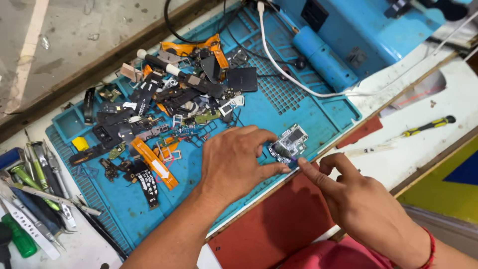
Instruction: The person cleans a mobile phone motherboard using a small brush, scrubbing various components while holding the board over a red mat.
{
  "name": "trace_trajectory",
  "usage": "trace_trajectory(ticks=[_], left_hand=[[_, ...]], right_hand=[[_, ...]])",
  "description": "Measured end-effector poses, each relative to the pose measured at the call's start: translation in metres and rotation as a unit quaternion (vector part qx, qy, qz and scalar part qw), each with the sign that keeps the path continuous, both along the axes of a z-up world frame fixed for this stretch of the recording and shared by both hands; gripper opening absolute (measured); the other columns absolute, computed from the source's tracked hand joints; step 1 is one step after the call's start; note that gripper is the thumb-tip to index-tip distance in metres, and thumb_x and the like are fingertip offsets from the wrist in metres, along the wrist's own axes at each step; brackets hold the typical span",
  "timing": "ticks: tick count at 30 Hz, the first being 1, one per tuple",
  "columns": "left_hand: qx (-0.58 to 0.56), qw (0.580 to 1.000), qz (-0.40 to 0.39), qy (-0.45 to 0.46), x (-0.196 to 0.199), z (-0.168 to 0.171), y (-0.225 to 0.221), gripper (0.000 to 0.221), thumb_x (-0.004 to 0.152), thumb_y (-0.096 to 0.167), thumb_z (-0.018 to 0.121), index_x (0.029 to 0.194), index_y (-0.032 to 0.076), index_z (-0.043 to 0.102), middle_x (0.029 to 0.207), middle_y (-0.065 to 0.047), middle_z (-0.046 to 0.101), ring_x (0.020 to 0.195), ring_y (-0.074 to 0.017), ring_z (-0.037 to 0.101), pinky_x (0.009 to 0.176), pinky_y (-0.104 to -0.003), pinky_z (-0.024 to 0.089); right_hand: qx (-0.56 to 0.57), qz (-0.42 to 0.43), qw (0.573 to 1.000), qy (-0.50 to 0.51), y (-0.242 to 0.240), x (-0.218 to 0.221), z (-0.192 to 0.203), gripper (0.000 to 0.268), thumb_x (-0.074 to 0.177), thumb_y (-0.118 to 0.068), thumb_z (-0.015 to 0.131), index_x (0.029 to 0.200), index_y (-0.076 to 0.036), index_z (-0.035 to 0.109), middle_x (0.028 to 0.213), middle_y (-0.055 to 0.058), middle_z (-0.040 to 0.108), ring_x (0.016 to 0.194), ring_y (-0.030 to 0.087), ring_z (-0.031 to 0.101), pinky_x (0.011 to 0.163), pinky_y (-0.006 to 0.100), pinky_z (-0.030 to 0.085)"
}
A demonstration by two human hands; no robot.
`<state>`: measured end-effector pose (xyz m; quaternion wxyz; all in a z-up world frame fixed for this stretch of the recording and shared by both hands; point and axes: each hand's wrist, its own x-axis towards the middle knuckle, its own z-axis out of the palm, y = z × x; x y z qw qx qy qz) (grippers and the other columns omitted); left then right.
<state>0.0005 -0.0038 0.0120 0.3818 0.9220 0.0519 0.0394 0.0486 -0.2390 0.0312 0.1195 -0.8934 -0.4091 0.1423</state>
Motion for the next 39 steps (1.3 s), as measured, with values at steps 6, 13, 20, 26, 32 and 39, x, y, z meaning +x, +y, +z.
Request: trace_trajectory(ticks=[6, 13, 20, 26, 32, 39], left_hand=[[-0.009, 1.000, 0.009, 0.003, 0.002, 0.001, -0.001, 0.060, 0.055, 0.047, 0.092, 0.106, 0.019, 0.075, 0.071, 0.002, 0.067, 0.073, -0.0209, 0.068, 0.065, -0.040, 0.051], [0.017, 1.000, -0.003, -0.006, 0.000, -0.003, 0.000, 0.048, 0.060, 0.049, 0.091, 0.099, 0.021, 0.079, 0.071, 0.003, 0.066, 0.073, -0.0209, 0.067, 0.064, -0.040, 0.051], [0.035, 0.998, 0.019, 0.048, 0.001, 0.015, -0.011, 0.052, 0.057, 0.049, 0.091, 0.100, 0.023, 0.080, 0.074, 0.002, 0.067, 0.074, -0.0204, 0.068, 0.064, -0.040, 0.052], [0.143, 0.985, 0.083, -0.043, -0.034, 0.006, -0.041, 0.034, 0.080, 0.036, 0.082, 0.109, 0.018, 0.079, 0.101, -0.003, 0.068, 0.088, -0.0276, 0.065, 0.073, -0.043, 0.052], [0.283, 0.934, 0.149, -0.161, -0.071, -0.025, -0.096, 0.044, 0.087, 0.036, 0.075, 0.127, 0.018, 0.071, 0.136, -0.009, 0.064, 0.112, -0.0308, 0.059, 0.093, -0.046, 0.048], [0.338, 0.903, 0.177, -0.196, -0.070, -0.035, -0.103, 0.046, 0.089, 0.040, 0.075, 0.131, 0.023, 0.068, 0.137, -0.008, 0.063, 0.113, -0.0293, 0.060, 0.091, -0.044, 0.048]], right_hand=[[0.024, 0.026, 0.999, -0.011, -0.004, 0.010, 0.002, 0.069, 0.075, -0.014, 0.072, 0.142, -0.022, 0.060, 0.114, 0.022, 0.062, 0.056, 0.038, 0.069, 0.047, 0.048, 0.056], [-0.003, 0.010, 1.000, -0.011, -0.002, 0.023, 0.000, 0.075, 0.077, -0.011, 0.070, 0.149, -0.024, 0.053, 0.112, 0.018, 0.062, 0.058, 0.036, 0.067, 0.052, 0.047, 0.055], [0.037, 0.020, 0.999, 0.033, -0.023, 0.030, -0.001, 0.074, 0.077, -0.001, 0.060, 0.149, -0.018, 0.052, 0.114, 0.015, 0.060, 0.067, 0.034, 0.070, 0.059, 0.045, 0.059], [0.033, 0.041, 0.999, 0.012, -0.005, 0.038, -0.006, 0.064, 0.087, -0.007, 0.059, 0.148, -0.019, 0.050, 0.117, 0.016, 0.058, 0.072, 0.036, 0.070, 0.063, 0.046, 0.058], [-0.011, 0.060, 0.998, 0.034, -0.027, 0.025, -0.005, 0.074, 0.083, -0.009, 0.061, 0.155, -0.021, 0.047, 0.119, 0.021, 0.057, 0.075, 0.040, 0.070, 0.064, 0.047, 0.059], [0.074, 0.122, 0.990, 0.009, -0.010, 0.038, -0.010, 0.066, 0.080, -0.007, 0.063, 0.145, -0.008, 0.049, 0.113, 0.024, 0.058, 0.076, 0.042, 0.068, 0.067, 0.048, 0.057]])
